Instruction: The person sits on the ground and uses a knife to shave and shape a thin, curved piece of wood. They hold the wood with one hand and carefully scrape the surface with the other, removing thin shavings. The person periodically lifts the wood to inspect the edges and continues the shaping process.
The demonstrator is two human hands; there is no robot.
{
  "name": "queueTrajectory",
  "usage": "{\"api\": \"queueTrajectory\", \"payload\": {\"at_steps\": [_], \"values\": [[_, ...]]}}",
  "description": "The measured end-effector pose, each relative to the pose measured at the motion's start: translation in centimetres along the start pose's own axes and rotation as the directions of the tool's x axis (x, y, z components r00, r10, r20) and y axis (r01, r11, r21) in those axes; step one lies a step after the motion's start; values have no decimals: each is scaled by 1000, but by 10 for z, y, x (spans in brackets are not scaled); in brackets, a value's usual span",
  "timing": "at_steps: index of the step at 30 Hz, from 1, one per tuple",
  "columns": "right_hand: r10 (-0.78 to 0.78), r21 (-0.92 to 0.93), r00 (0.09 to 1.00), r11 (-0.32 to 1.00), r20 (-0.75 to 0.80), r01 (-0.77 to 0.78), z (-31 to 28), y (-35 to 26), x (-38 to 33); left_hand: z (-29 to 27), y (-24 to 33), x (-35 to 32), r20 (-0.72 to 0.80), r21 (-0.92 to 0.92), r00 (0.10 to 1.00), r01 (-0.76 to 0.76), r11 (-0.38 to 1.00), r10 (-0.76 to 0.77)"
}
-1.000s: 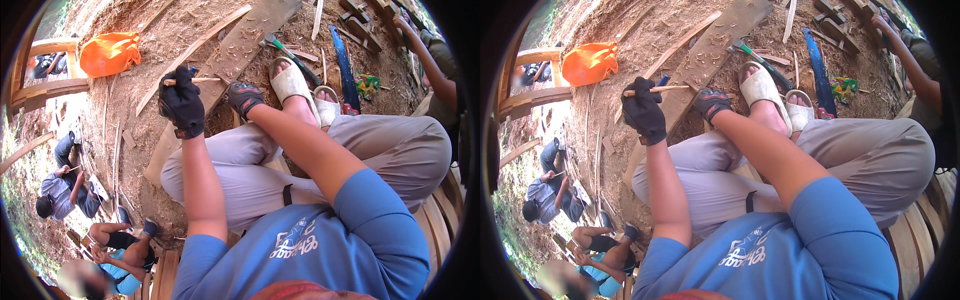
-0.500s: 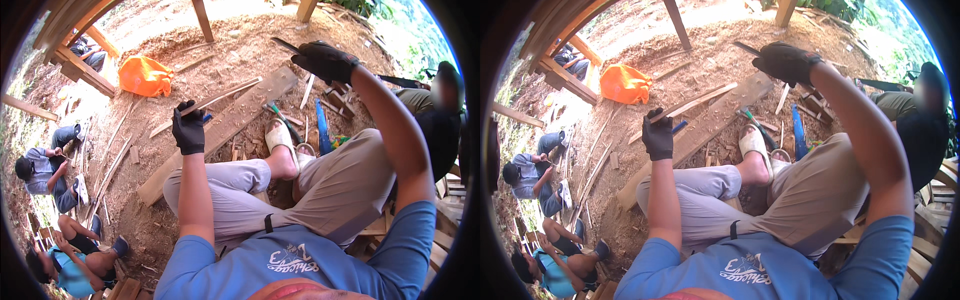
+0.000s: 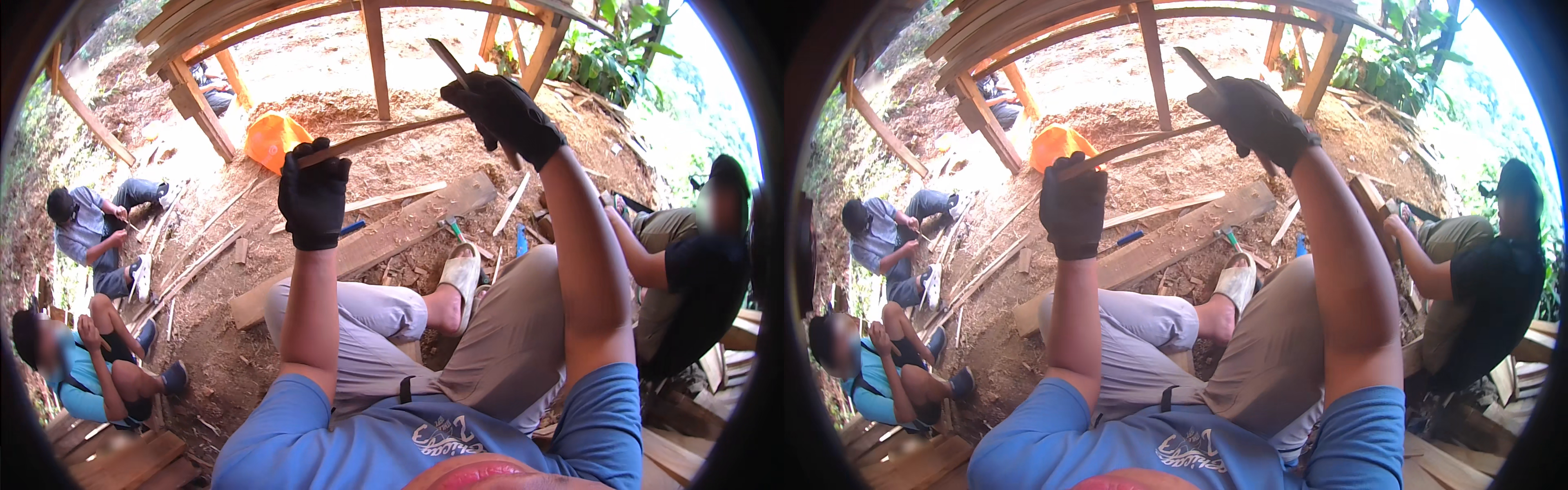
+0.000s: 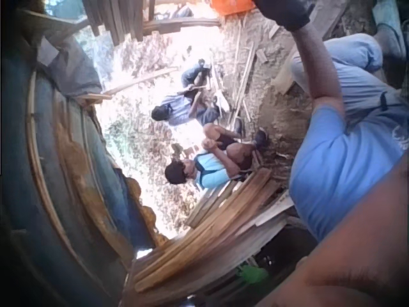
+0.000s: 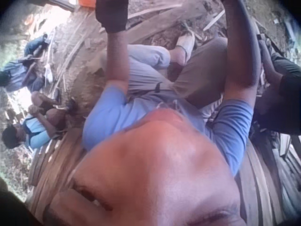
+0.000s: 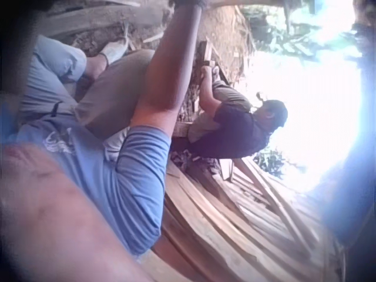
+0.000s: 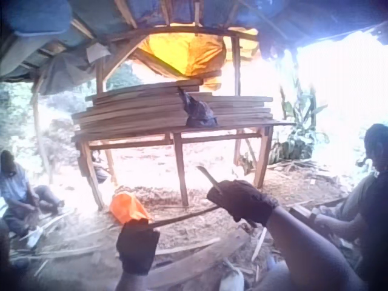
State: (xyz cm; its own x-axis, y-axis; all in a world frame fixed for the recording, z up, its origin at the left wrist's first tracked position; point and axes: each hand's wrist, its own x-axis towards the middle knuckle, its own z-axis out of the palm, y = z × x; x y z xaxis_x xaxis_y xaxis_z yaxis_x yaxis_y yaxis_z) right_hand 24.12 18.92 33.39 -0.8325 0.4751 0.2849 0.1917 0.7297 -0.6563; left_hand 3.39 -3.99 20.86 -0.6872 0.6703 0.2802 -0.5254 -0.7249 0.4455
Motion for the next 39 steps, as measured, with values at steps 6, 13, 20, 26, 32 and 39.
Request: {"api": "queueTrajectory", "payload": {"at_steps": [6, 13, 20, 26, 32, 39], "values": [[95, 43, 995, 994, 43, -97, 6, -9, -5, -21, 3, -30, 116, -93, 982, -140, 986, 150], [-24, 137, 930, 990, 367, -28, 29, 21, -13, -29, -1, -42, -67, -173, 989, -142, 975, 132], [18, 98, 933, 994, 360, -57, 48, 32, -21, -5, -38, -41, -265, 46, 954, -134, 990, 141], [331, 271, 878, 861, 346, -431, 67, 44, -59, 17, -83, -59, -165, 224, 969, 217, 950, -182], [310, 95, 846, 918, 434, -384, 92, 44, -76, -8, -90, -66, -207, 270, 953, 275, 923, -223], [331, 100, 829, 904, 451, -415, 108, 39, -80, -8, -108, -69, -267, 503, 901, 432, 748, -341]]}}
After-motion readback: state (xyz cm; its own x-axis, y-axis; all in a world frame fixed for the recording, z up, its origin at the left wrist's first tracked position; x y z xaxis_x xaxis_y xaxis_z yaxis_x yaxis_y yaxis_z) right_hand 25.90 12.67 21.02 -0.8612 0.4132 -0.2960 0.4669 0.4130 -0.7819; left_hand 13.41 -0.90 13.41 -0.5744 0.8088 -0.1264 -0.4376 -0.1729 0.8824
